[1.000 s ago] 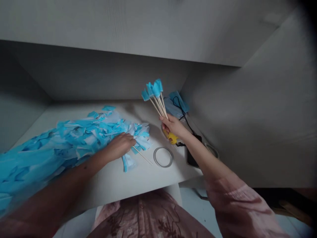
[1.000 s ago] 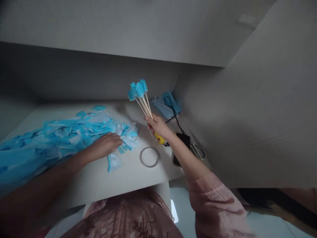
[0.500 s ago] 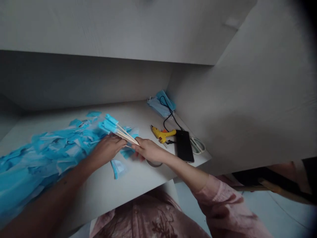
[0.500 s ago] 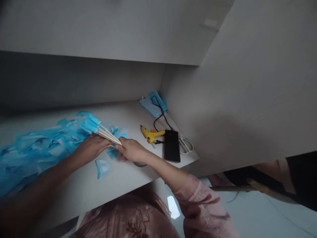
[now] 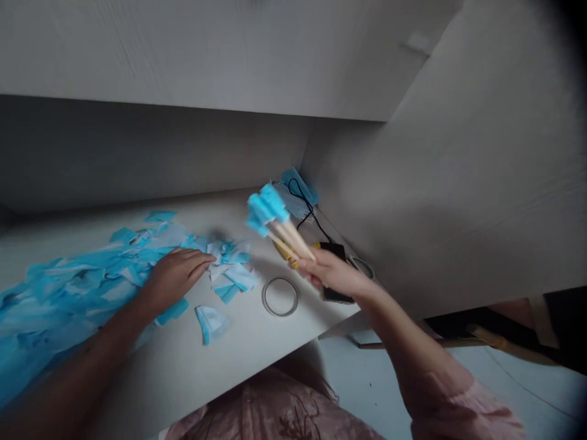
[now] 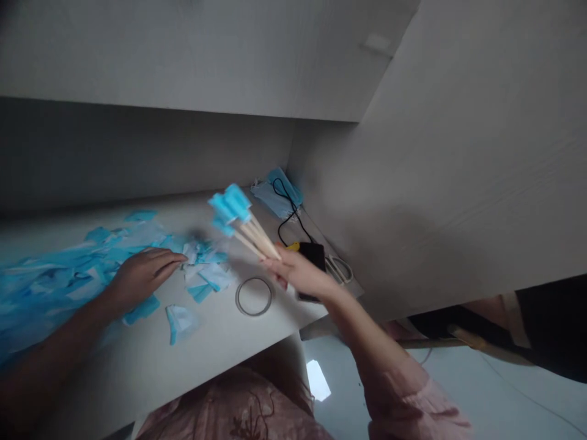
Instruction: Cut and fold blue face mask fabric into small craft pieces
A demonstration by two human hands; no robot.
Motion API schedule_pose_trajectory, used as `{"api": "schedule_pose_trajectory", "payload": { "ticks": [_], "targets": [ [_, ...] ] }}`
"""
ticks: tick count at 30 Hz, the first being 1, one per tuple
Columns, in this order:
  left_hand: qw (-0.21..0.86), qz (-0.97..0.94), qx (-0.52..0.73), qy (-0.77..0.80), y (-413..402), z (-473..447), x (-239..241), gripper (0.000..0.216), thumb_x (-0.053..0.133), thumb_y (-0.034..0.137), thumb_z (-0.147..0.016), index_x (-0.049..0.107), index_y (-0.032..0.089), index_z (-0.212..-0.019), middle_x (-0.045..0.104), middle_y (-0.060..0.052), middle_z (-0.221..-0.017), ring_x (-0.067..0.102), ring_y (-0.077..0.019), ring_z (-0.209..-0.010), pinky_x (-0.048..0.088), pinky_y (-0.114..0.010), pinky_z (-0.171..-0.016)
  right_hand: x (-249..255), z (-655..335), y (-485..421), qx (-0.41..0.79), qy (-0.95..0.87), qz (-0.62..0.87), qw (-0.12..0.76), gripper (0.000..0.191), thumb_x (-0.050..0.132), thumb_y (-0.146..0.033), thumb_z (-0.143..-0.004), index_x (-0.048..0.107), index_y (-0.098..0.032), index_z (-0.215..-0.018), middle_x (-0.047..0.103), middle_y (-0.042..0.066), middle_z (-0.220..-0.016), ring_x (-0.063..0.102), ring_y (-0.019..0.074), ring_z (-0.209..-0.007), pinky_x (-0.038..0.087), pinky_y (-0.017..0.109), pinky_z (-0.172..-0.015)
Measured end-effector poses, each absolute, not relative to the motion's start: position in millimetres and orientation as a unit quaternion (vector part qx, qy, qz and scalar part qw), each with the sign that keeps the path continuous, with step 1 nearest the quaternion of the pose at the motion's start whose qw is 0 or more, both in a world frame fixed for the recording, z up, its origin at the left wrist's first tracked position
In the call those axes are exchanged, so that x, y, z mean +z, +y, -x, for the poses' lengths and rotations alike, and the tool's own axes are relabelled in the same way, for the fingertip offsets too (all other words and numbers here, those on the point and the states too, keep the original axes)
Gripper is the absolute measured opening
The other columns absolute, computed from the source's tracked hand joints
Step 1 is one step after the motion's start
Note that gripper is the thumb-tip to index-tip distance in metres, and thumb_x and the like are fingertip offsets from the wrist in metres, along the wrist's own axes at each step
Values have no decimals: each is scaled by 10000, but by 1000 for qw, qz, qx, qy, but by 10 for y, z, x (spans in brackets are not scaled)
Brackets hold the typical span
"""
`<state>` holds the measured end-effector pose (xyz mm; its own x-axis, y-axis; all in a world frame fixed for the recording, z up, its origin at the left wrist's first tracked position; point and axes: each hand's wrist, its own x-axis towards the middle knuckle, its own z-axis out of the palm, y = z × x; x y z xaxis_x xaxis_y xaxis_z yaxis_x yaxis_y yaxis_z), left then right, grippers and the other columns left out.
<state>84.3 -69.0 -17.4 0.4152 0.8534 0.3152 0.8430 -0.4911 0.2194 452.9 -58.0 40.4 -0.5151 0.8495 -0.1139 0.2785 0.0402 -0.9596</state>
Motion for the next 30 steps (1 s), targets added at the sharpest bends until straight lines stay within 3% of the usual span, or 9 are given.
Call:
{"api": "schedule_pose_trajectory", "payload": {
  "ticks": [4, 7, 10, 14, 16, 18, 22, 27, 30],
  "targets": [
    [26, -854, 235, 464, -667, -1139, 72, 358, 419, 301, -1028, 760, 203, -1069, 790, -73, -1034, 714, -232, -980, 500, -346, -881, 492, -5035, -98, 376, -661, 544, 355, 306, 612, -515, -892, 513, -228, -859, 475, -68, -596, 393, 91, -447, 327, 221, -422],
    [49, -894, 220, 388, -470, -1644, 324, 333, 427, 270, -1029, 749, 212, -1091, 778, -60, -1047, 699, -223, -989, 488, -345, -893, 498, -5321, 302, 228, -664, 623, 344, 214, 535, -408, -929, 482, -233, -819, 496, -44, -606, 424, 114, -504, 336, 231, -497],
    [63, -933, 148, 321, -53, -2310, 434, 287, 473, 238, -1009, 751, 218, -1080, 759, -57, -1026, 684, -230, -977, 474, -340, -855, 434, -5418, 612, 157, -663, 664, 309, 147, 500, -331, -928, 505, -228, -823, 546, -3, -648, 502, 154, -586, 361, 262, -575],
    [52, -939, 100, 325, 702, -3138, 242, 267, 585, 113, -879, 764, 180, -1066, 732, -131, -1095, 655, -284, -1036, 464, -369, -858, 273, -5374, 891, 120, -653, 692, 283, 152, 527, -338, -908, 584, -197, -906, 651, 66, -800, 603, 211, -729, 402, 295, -651],
    [43, -933, 114, 339, 1052, -3425, 77, 363, 506, 82, -895, 737, 157, -1165, 668, -190, -1281, 596, -322, -1175, 446, -421, -928, 194, -5354, 1000, 114, -650, 697, 280, 190, 535, -343, -908, 620, -179, -951, 680, 96, -873, 638, 236, -808, 425, 307, -697],
    [32, -930, 123, 346, 1334, -3611, -72, 355, 470, 78, -898, 740, 133, -1123, 601, -224, -1384, 532, -346, -1267, 405, -469, -994, 134, -5352, 1096, 113, -646, 700, 282, 224, 533, -334, -918, 644, -165, -1014, 698, 115, -927, 659, 250, -868, 441, 314, -735],
    [16, -938, 132, 320, 1651, -3755, -203, 266, 472, 113, -922, 737, 121, -905, 657, -226, -1237, 528, -334, -1251, 349, -473, -1059, 95, -5348, 1277, 105, -644, 709, 266, 282, 485, -304, -955, 663, -147, -1107, 718, 135, -969, 673, 258, -907, 458, 327, -763],
    [8, -954, 152, 257, 1631, -3629, -14, 269, 481, 39, -893, 718, 160, -862, 705, -150, -1097, 549, -276, -1242, 267, -421, -1168, 131, -5276, 1525, 90, -656, 710, 240, 360, 412, -245, -973, 680, -113, -1174, 737, 178, -1019, 695, 283, -968, 488, 342, -799],
    [66, -942, 157, 289, 1487, -3350, 130, 298, 469, 4, -848, 709, 178, -816, 722, -136, -1006, 594, -276, -1194, 319, -430, -1141, 118, -5220, 1667, 89, -657, 715, 222, 366, 414, -242, -980, 698, -106, -1166, 744, 194, -1030, 698, 300, -1014, 501, 342, -824]
  ]
}}
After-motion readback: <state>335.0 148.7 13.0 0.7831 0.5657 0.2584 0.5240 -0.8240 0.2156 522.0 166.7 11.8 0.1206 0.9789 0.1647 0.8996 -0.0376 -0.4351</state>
